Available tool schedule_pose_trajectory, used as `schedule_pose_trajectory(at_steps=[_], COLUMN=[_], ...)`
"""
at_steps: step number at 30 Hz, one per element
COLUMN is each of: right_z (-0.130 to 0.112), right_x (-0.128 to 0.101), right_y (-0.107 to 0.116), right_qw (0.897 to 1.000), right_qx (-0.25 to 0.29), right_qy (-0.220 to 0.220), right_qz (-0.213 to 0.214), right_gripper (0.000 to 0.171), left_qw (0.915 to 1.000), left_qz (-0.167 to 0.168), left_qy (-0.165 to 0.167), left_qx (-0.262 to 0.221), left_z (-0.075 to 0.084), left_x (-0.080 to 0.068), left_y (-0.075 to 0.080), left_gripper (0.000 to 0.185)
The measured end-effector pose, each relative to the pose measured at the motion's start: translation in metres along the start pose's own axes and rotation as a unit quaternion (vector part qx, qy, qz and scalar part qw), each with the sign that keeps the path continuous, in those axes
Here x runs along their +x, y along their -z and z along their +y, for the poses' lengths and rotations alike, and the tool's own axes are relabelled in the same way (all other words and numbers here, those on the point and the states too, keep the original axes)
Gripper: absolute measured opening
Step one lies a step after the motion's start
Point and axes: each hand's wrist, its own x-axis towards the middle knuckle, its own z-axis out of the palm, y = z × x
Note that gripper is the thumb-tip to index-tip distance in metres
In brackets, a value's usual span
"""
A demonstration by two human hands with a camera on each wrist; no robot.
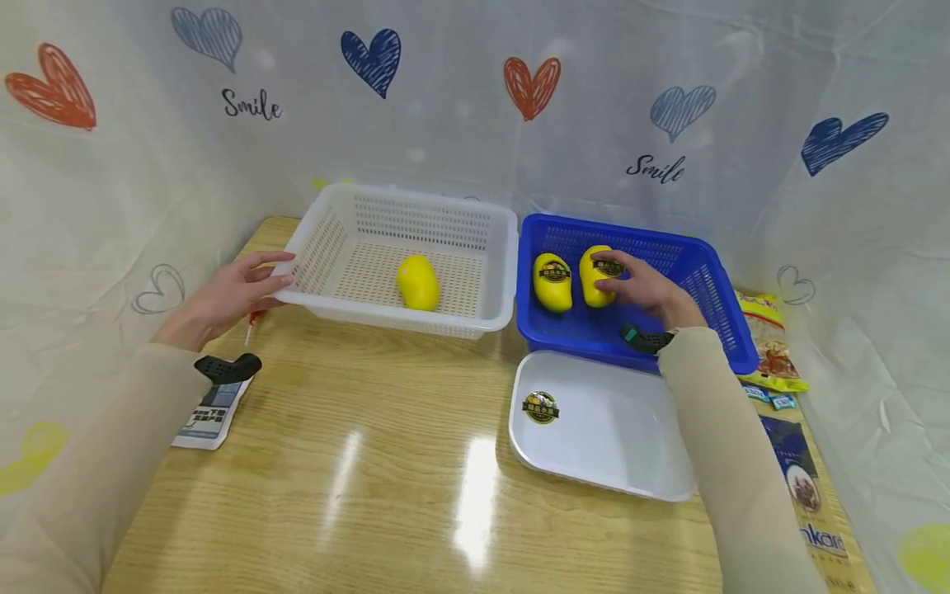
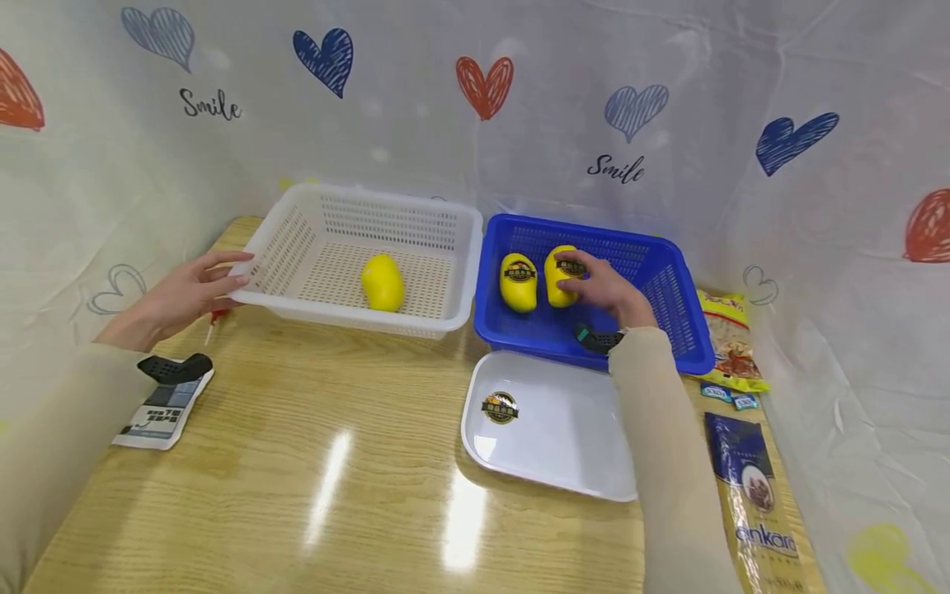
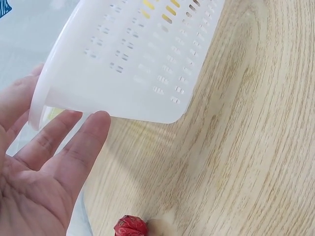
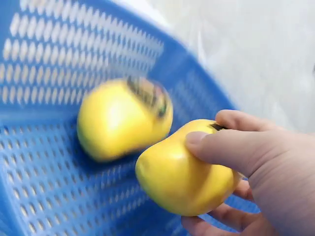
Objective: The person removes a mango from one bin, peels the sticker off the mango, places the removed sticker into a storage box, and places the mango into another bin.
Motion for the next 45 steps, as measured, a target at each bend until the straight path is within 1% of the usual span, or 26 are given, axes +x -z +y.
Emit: schedule_pose_trajectory(at_steps=[3, 6, 10, 12, 14, 15, 16, 17, 20, 21, 22, 23, 25, 28, 31, 34, 38, 40, 42, 45], right_z=[-0.018, -0.038, -0.066, -0.077, -0.087, -0.092, -0.097, -0.101, -0.111, -0.113, -0.114, -0.115, -0.113, -0.107, -0.101, -0.099, -0.101, -0.102, -0.103, -0.106], right_x=[-0.013, -0.032, -0.061, -0.075, -0.088, -0.094, -0.1, -0.104, -0.116, -0.118, -0.12, -0.121, -0.12, -0.113, -0.102, -0.093, -0.085, -0.082, -0.08, -0.08], right_y=[0.001, -0.007, -0.031, -0.045, -0.06, -0.069, -0.077, -0.086, -0.113, -0.122, -0.131, -0.14, -0.158, -0.185, -0.208, -0.226, -0.237, -0.238, -0.236, -0.229], right_qw=[0.999, 0.997, 0.991, 0.986, 0.979, 0.976, 0.971, 0.968, 0.958, 0.956, 0.954, 0.953, 0.95, 0.944, 0.939, 0.938, 0.942, 0.944, 0.945, 0.947], right_qx=[0.006, 0.005, -0.009, -0.021, -0.035, -0.041, -0.047, -0.05, -0.053, -0.055, -0.057, -0.062, -0.075, -0.105, -0.144, -0.192, -0.232, -0.236, -0.234, -0.223], right_qy=[0.043, 0.076, 0.129, 0.163, 0.193, 0.207, 0.221, 0.233, 0.248, 0.247, 0.244, 0.238, 0.233, 0.234, 0.237, 0.226, 0.196, 0.187, 0.182, 0.186], right_qz=[0.003, -0.005, -0.027, -0.038, -0.052, -0.061, -0.072, -0.085, -0.132, -0.147, -0.162, -0.176, -0.195, -0.207, -0.203, -0.181, -0.146, -0.137, -0.136, -0.135], right_gripper=[0.055, 0.054, 0.051, 0.049, 0.048, 0.047, 0.047, 0.047, 0.046, 0.046, 0.045, 0.045, 0.044, 0.043, 0.043, 0.042, 0.045, 0.047, 0.051, 0.056], left_qw=[1.0, 0.9997, 0.9991, 0.9986, 0.9971, 0.9948, 0.9909, 0.9854, 0.9626, 0.9558, 0.9513, 0.9496, 0.9494, 0.9519, 0.9582, 0.966, 0.9769, 0.9805, 0.9813, 0.981], left_qz=[-0.001, -0.001, -0.002, 0.0, 0.01, 0.025, 0.047, 0.073, 0.15, 0.168, 0.18, 0.182, 0.171, 0.138, 0.09, 0.042, -0.017, -0.041, -0.057, -0.07], left_qy=[-0.004, -0.006, -0.005, -0.008, -0.019, -0.03, -0.046, -0.064, -0.114, -0.128, -0.143, -0.153, -0.173, -0.199, -0.209, -0.202, -0.18, -0.17, -0.168, -0.171], left_qx=[0.008, 0.024, 0.042, 0.052, 0.074, 0.094, 0.117, 0.14, 0.195, 0.204, 0.206, 0.204, 0.199, 0.187, 0.174, 0.155, 0.114, 0.09, 0.075, 0.059], left_z=[0.003, 0.004, 0.004, 0.005, 0.008, 0.01, 0.013, 0.016, 0.028, 0.032, 0.035, 0.037, 0.041, 0.038, 0.029, 0.014, -0.001, -0.005, -0.01, -0.014], left_x=[-0.001, -0.001, -0.002, -0.003, -0.006, -0.009, -0.013, -0.016, -0.03, -0.035, -0.04, -0.044, -0.052, -0.063, -0.072, -0.079, -0.085, -0.087, -0.087, -0.085], left_y=[-0.001, -0.002, -0.001, -0.001, -0.002, -0.003, -0.005, -0.008, -0.02, -0.025, -0.031, -0.036, -0.049, -0.072, -0.098, -0.124, -0.155, -0.168, -0.178, -0.193], left_gripper=[0.064, 0.065, 0.065, 0.066, 0.067, 0.067, 0.066, 0.064, 0.057, 0.055, 0.052, 0.05, 0.046, 0.041, 0.039, 0.039, 0.045, 0.05, 0.056, 0.064])
